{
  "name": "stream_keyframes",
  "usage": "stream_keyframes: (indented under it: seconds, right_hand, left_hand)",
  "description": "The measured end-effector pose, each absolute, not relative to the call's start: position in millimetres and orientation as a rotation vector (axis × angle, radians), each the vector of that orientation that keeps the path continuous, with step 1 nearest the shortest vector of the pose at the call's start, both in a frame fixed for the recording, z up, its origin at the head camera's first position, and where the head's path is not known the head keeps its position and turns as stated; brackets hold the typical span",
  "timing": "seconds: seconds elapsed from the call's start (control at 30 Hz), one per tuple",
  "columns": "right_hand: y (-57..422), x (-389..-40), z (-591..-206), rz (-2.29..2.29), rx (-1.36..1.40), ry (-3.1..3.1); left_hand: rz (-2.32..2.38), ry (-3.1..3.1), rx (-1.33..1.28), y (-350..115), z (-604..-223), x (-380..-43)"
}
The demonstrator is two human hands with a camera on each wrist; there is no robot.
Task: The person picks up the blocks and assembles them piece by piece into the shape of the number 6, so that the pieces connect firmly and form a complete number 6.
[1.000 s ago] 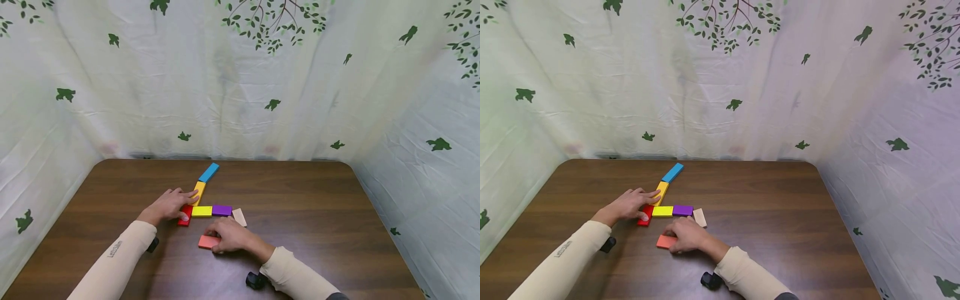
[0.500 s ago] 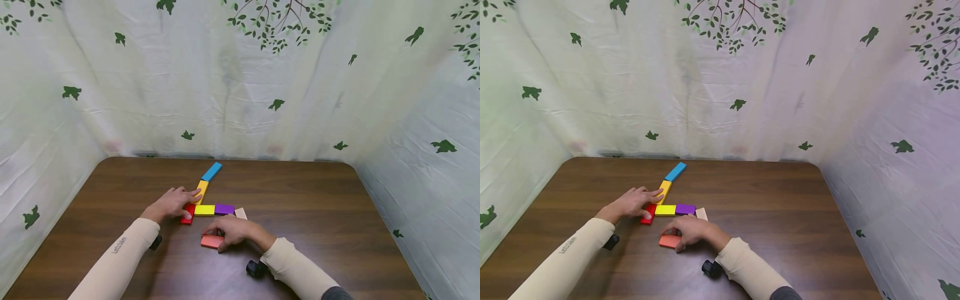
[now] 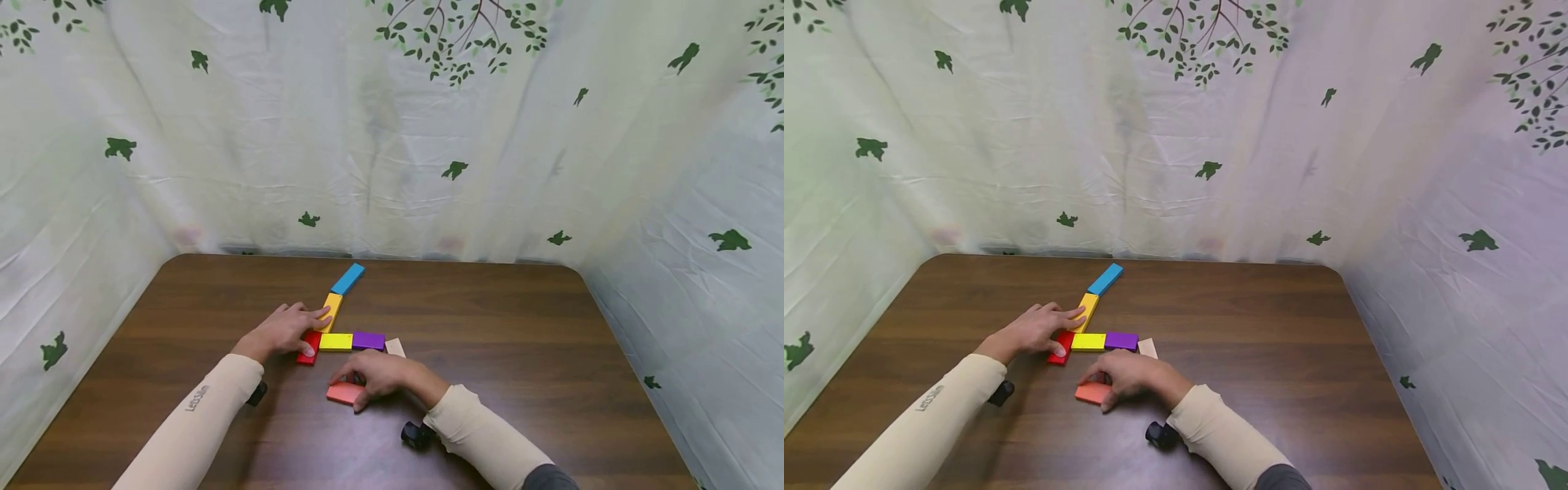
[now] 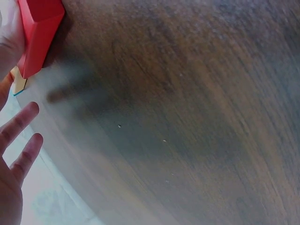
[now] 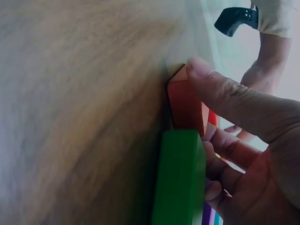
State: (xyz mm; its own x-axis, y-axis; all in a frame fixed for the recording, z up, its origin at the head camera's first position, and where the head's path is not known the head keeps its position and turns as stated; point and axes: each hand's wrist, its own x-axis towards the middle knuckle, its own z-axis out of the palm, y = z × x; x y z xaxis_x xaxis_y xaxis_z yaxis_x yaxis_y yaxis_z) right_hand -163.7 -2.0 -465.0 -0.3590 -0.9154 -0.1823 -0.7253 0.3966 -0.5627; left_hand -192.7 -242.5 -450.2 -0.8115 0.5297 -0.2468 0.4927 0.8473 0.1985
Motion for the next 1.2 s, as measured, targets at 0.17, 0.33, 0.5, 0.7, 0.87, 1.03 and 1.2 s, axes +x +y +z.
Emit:
stream_keyframes:
  seconds: [0.17, 0.33, 0.5, 0.7, 0.87, 1.03, 1.2]
  right_hand:
    - [-9, -162, -468, -0.571, -1.418, 2.181]
    - [-17, -161, -469, -0.568, -1.423, 2.186]
    - [-24, -159, -470, -0.537, -1.433, 2.208]
    - [-32, -156, -470, -0.54, -1.444, 2.216]
    - [-34, -155, -468, -0.505, -1.446, 2.217]
    - [-35, -154, -466, -0.475, -1.426, 2.214]
    - [-39, -154, -467, -0.487, -1.418, 2.221]
  left_hand:
    - [0.168, 2.739, 0.775, -243, -451, -191]
    - [0.177, 2.741, 0.794, -243, -450, -191]
    - [0.179, 2.743, 0.792, -244, -451, -192]
    - [0.172, 2.739, 0.789, -244, -451, -193]
    - [0.182, 2.735, 0.779, -244, -453, -193]
    - [0.203, 2.737, 0.768, -243, -452, -192]
    - [0.212, 2.737, 0.77, -244, -451, -191]
